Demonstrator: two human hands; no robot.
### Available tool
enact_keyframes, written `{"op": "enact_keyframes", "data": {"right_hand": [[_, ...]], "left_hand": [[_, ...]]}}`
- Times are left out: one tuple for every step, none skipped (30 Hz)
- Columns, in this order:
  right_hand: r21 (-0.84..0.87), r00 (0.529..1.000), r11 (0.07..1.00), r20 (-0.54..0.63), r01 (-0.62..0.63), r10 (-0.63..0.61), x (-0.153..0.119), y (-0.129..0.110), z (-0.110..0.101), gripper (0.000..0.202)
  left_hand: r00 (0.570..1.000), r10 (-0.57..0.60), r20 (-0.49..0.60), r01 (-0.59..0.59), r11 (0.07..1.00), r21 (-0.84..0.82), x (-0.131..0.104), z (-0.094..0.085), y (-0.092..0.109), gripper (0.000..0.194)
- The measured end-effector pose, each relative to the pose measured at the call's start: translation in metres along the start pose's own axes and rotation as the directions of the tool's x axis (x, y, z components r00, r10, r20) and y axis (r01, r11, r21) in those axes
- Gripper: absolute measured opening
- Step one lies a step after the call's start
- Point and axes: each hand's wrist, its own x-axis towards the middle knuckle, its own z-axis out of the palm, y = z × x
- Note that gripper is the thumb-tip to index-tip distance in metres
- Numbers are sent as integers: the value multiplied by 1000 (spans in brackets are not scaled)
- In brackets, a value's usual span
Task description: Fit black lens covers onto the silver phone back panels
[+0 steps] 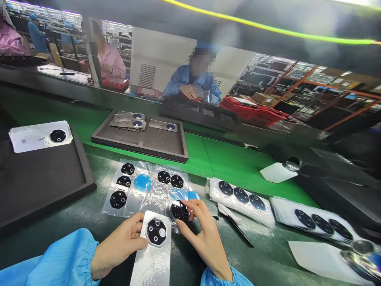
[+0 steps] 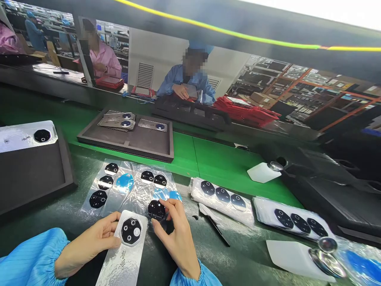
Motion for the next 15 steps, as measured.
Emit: {"op": "enact_keyframes", "data": {"right_hand": [[-1, 1000, 1000, 1, 1, -1, 0, 0, 0, 37], [-1, 1000, 1000, 1, 1, -1, 0, 0, 0, 37], [-1, 1000, 1000, 0, 3, -3, 0, 0, 0, 37], [-1, 1000, 1000, -1, 4, -4, 0, -1, 0, 37], [-1, 1000, 1000, -2, 5, -5, 0, -1, 0, 37], [-1, 1000, 1000, -5, 7, -7, 0, -1, -1, 37], [0, 1000, 1000, -5, 7, -7, 0, -1, -1, 37], [1, 1000, 1000, -4, 5, -5, 0, -2, -1, 36], [3, 1000, 1000, -2, 4, -4, 0, -2, -1, 36], [6, 1000, 1000, 0, 2, -2, 0, -2, -1, 36], [8, 1000, 1000, 3, 1, -1, 0, -2, -1, 36], [9, 1000, 1000, 6, -1, 1, 0, -2, -1, 36], [10, 1000, 1000, 7, -2, 2, 0, -2, -1, 36], [10, 1000, 1000, 7, -2, 2, 0, -2, -1, 36], [10, 1000, 1000, 6, -3, 2, 0, -2, -1, 36]], "left_hand": [[1000, 3, 0, -3, 1000, -2, 0, 0, 0, 41], [1000, 5, 1, -5, 1000, -4, 0, 0, 0, 41], [1000, 5, 4, -5, 1000, -6, 0, 0, 0, 41], [1000, 6, 6, -6, 1000, -8, 0, 0, 0, 41], [1000, 6, 8, -6, 1000, -10, 0, 0, 1, 40], [1000, 5, 11, -5, 1000, -11, 0, 0, 1, 40], [1000, 2, 13, -2, 1000, -10, 0, 0, 2, 40], [1000, -1, 12, 1, 1000, -6, -1, 0, 3, 41], [1000, -7, 7, 7, 1000, 3, -1, 1, 4, 42], [1000, -15, 0, 15, 1000, 14, -2, 1, 4, 42], [1000, -24, -7, 24, 999, 24, -2, 1, 5, 43], [1000, -28, -13, 28, 999, 29, -2, 2, 5, 43], [1000, -28, -14, 28, 999, 28, -2, 2, 5, 44], [1000, -25, -9, 26, 999, 20, -2, 2, 5, 44], [1000, -22, -5, 22, 1000, 9, -2, 2, 4, 44]]}}
